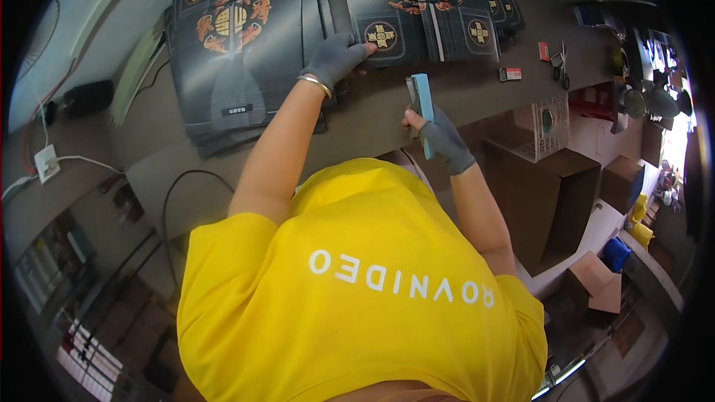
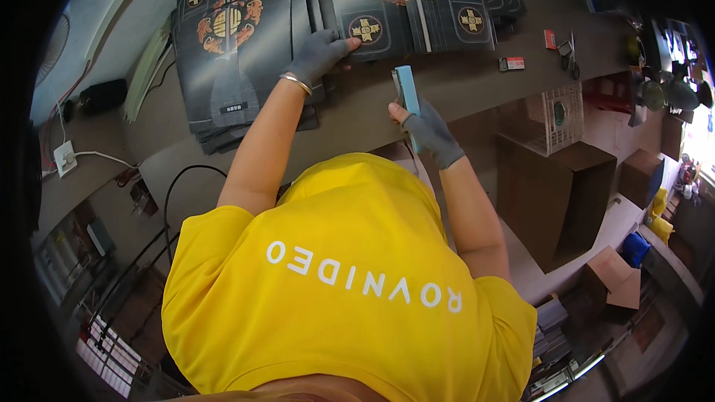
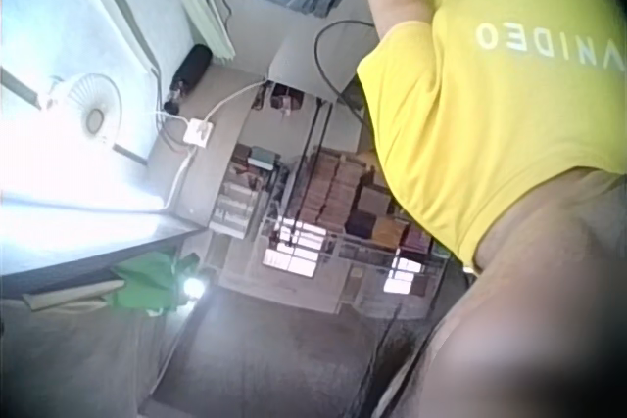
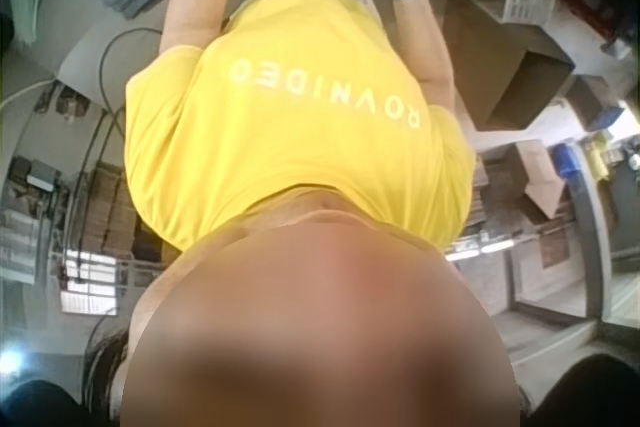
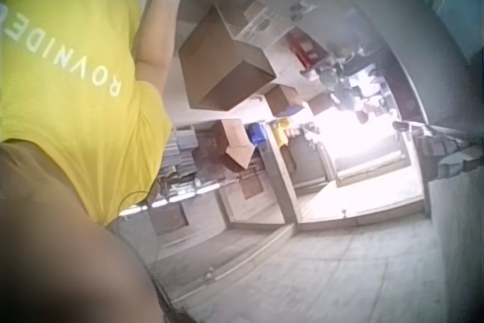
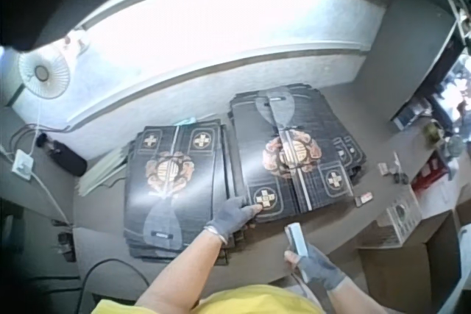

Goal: The recorder is stapling the bottom of cardboard pizza-style boxes to prepare them for use.

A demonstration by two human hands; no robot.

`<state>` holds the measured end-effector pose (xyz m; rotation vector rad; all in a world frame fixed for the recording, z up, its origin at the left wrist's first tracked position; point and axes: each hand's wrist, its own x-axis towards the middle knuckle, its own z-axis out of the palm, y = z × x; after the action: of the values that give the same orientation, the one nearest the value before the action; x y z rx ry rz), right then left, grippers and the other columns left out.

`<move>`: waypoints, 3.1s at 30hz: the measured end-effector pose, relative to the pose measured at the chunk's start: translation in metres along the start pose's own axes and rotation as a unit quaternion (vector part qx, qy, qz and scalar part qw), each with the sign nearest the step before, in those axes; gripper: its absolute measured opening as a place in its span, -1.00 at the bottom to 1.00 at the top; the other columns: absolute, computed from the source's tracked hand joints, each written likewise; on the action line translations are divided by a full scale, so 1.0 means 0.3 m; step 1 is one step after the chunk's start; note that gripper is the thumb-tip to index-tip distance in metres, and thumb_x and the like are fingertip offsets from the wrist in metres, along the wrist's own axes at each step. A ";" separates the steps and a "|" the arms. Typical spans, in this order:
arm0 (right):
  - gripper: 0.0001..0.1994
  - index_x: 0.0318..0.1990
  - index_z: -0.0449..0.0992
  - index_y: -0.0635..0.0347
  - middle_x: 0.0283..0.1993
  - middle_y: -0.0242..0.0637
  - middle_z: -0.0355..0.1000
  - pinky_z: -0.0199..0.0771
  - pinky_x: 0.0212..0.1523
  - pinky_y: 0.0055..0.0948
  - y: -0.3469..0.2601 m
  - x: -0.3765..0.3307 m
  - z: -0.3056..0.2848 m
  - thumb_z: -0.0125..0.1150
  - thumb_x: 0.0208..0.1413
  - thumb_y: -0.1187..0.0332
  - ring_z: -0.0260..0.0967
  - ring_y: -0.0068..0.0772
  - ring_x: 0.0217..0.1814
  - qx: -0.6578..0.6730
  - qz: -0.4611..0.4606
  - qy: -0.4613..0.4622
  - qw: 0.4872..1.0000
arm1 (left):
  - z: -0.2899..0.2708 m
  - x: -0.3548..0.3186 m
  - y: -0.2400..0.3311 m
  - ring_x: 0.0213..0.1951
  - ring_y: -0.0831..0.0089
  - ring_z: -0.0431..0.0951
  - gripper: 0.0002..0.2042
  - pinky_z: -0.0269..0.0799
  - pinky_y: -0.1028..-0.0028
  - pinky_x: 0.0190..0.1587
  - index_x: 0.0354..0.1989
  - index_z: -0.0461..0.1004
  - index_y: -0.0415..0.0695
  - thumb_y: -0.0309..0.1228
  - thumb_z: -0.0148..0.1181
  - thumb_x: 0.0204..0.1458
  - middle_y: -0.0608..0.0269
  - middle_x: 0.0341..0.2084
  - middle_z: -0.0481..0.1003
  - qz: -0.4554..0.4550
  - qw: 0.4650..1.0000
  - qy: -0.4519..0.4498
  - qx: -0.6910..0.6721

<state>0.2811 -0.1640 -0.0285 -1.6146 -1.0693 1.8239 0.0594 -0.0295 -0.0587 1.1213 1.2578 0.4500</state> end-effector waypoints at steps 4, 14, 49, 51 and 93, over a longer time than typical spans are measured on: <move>-0.67 -0.17 0.38 0.22 -0.32 -0.38 0.36 0.29 -0.20 -0.54 0.012 0.011 0.015 0.14 0.13 0.11 0.28 -0.56 -0.26 -0.016 -0.031 0.007 0.999 | 0.055 -0.039 0.023 -0.56 0.53 0.52 -0.67 0.40 0.60 -0.56 -0.36 0.47 -0.28 -0.19 0.28 -0.01 0.27 -0.60 0.47 0.013 0.988 0.070 -0.138; -0.66 -0.07 0.35 0.26 -0.28 -0.35 0.40 0.31 -0.15 -0.55 -0.048 -0.075 0.033 0.12 0.16 0.18 0.33 -0.54 -0.19 0.055 -0.010 -0.023 0.998 | 0.005 -0.103 0.078 -0.34 0.57 0.49 -0.69 0.42 0.54 -0.23 -0.22 0.52 -0.27 -0.25 0.21 0.01 0.29 -0.41 0.53 0.018 0.984 -0.141 -0.110; -0.75 -0.22 0.39 0.15 -0.40 -0.42 0.38 0.28 -0.30 -0.59 0.182 -0.190 -0.239 0.15 0.14 0.16 0.28 -0.62 -0.33 0.003 0.015 0.160 0.987 | 0.457 -0.193 -0.038 0.06 0.28 0.37 -0.61 0.33 0.18 0.13 -0.07 0.40 -0.08 -0.24 0.34 -0.04 0.19 -0.22 0.46 -0.194 0.809 -0.140 -0.537; -0.71 -0.15 0.39 0.17 -0.35 -0.42 0.37 0.29 -0.29 -0.58 0.157 -0.171 -0.253 0.15 0.14 0.15 0.27 -0.63 -0.30 -0.020 0.037 0.150 0.988 | 0.552 -0.096 -0.016 0.05 0.28 0.38 -0.63 0.34 0.18 0.11 -0.07 0.41 -0.07 -0.22 0.31 -0.02 0.19 -0.20 0.46 -0.177 0.797 -0.127 -0.563; -0.66 -0.24 0.40 0.26 -0.41 -0.29 0.42 0.39 -0.36 -0.50 -0.035 -0.197 -0.101 0.24 0.04 0.15 0.40 -0.47 -0.40 0.048 0.074 -0.100 0.991 | 0.256 -0.122 -0.043 -0.19 0.45 0.50 -0.47 0.41 0.41 -0.13 -0.06 0.48 -0.23 -0.04 0.31 -0.06 0.17 -0.20 0.52 -0.035 0.971 -0.047 -0.233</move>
<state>0.3204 -0.1965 0.0154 -1.5149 -0.9487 2.1375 0.1137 -0.0963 -0.0580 0.6890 1.0344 0.5956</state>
